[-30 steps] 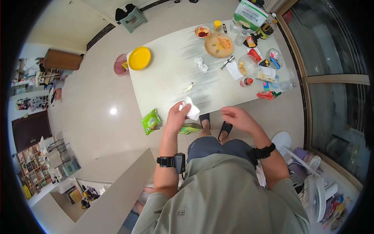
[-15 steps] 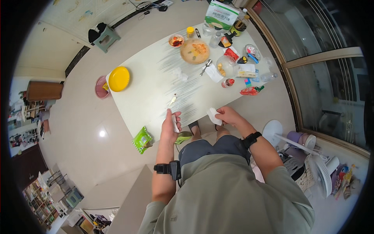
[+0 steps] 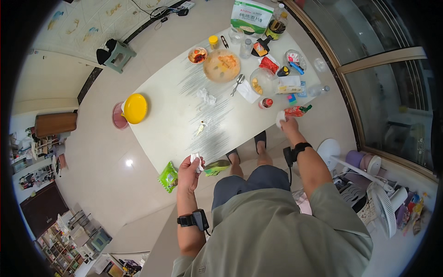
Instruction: The person cleans a cluttered table using a tissue, wiping away food scraps and debris. They then pick up a pink bucket, place it on the floor, and later carry a plate and a yellow bowl to the kitchen counter.
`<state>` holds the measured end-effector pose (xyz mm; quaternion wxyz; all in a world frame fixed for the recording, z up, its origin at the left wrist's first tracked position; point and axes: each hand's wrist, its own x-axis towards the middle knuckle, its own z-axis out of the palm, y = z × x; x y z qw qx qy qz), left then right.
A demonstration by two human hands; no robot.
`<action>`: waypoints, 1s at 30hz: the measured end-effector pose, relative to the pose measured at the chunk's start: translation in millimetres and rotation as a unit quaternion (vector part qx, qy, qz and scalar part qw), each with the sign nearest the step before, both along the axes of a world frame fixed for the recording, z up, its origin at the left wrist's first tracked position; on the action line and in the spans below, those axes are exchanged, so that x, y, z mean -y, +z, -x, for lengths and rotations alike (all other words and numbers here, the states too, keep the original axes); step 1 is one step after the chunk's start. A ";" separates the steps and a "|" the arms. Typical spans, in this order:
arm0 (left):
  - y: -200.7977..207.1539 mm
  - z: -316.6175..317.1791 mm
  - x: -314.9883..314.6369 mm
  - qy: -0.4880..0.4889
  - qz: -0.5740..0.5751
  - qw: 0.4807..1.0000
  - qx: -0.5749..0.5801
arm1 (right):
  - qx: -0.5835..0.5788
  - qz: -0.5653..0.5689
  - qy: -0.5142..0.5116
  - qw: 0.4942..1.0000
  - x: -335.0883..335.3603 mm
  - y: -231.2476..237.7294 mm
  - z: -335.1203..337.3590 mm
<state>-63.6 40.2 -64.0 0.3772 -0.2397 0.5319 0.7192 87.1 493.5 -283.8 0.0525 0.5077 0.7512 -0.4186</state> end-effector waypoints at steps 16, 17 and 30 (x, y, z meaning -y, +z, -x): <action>-46.8 -36.8 -185.0 -0.118 0.000 0.992 0.031 | -0.131 0.503 0.211 0.828 86.2 160.7 35.3; -52.8 -42.8 -189.1 -0.123 0.005 0.992 0.030 | -0.155 0.505 0.202 0.825 87.9 156.2 33.4; -37.1 -52.2 -217.5 -0.048 0.067 0.996 0.042 | -0.070 0.377 0.187 0.904 -11.3 143.4 3.3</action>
